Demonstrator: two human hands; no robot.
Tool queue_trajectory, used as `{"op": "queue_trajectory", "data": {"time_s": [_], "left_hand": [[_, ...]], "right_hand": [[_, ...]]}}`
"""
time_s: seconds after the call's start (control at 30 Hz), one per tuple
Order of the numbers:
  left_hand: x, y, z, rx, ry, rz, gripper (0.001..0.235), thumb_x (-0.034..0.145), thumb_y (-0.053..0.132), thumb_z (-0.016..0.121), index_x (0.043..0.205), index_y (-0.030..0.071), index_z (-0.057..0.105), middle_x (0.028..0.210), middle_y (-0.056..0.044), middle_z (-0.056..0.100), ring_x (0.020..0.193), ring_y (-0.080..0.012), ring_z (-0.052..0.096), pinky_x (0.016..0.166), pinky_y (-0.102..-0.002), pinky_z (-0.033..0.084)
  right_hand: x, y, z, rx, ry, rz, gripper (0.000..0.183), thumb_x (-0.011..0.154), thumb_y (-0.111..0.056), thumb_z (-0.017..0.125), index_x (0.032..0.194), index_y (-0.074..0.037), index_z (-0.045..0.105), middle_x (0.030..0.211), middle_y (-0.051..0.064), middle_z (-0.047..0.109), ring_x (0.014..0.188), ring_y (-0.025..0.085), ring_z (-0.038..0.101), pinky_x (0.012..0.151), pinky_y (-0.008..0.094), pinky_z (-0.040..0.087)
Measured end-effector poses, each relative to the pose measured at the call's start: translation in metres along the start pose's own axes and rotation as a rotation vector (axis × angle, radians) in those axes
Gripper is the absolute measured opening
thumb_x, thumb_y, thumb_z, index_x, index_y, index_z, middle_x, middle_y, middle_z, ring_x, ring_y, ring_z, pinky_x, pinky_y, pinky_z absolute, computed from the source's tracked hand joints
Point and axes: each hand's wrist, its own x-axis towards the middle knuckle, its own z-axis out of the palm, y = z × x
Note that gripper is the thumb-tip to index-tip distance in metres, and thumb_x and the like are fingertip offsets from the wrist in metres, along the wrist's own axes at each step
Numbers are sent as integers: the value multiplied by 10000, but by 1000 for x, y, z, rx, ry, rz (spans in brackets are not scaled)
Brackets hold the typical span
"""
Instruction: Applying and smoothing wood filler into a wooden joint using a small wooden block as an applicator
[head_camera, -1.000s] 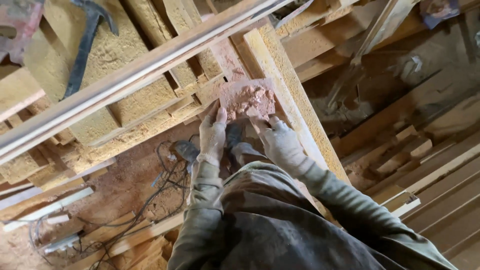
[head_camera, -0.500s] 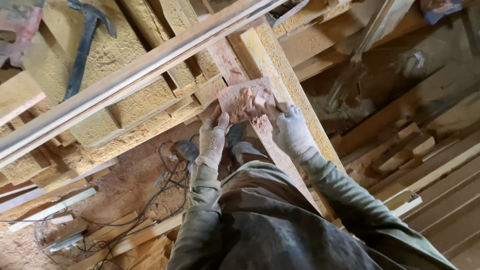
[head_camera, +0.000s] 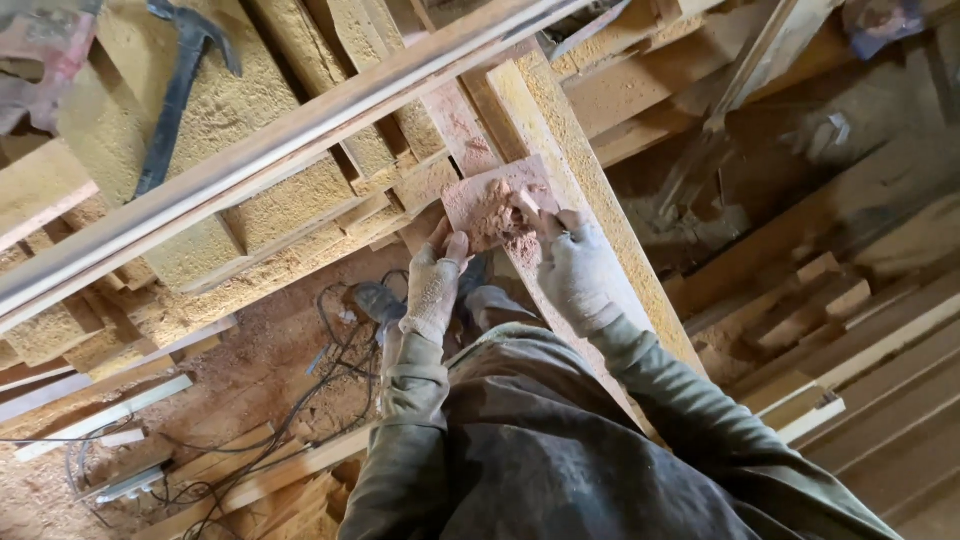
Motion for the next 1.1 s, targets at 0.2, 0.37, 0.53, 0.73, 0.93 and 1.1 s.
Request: {"op": "queue_trajectory", "data": {"time_s": [0.2,0.37,0.53,0.73,0.93,1.1], "left_hand": [[-6,19,2,-30,-29,-64,579,909,418,718,1413,159,599,1097,-93,687,893,-150,726,817,-240,635],[12,7,0,29,-55,-65,653,874,527,774,1348,98,643,1156,-192,646,933,-267,687,861,-370,618],[24,-3,-3,114,-69,-12,647,896,571,749,1280,56,676,1176,-202,663,1063,-335,685,914,-460,593],[13,9,-1,161,-75,-21,660,907,592,710,1274,46,662,1229,-207,660,1146,-365,655,970,-485,559],[-7,54,6,68,-105,3,441,901,307,759,1263,81,649,992,-80,643,878,-194,637,767,-302,585],[-25,80,-10,-39,-67,80,406,924,183,702,1310,81,630,1115,-112,640,960,-226,622,827,-396,584]], "right_hand": [[3,85,36,-302,72,-314,233,972,-107,637,1202,-71,639,1010,120,534,872,337,637,756,408,542],[1,141,46,-504,152,-546,410,951,-122,694,1357,-98,648,1133,136,538,956,356,669,788,411,576],[2,160,50,-663,350,-703,529,882,-139,773,1387,-178,619,1185,150,578,928,325,659,743,394,568],[-10,157,37,-771,372,-713,491,871,-108,726,1354,-123,642,1061,184,560,786,366,595,612,433,518],[-27,120,-11,-654,53,-435,398,891,-50,670,1287,-82,689,966,249,664,730,474,657,608,529,553],[-40,118,-24,-127,-27,88,466,860,5,639,1326,-1,652,1282,290,657,1242,486,592,1110,531,416]]}}
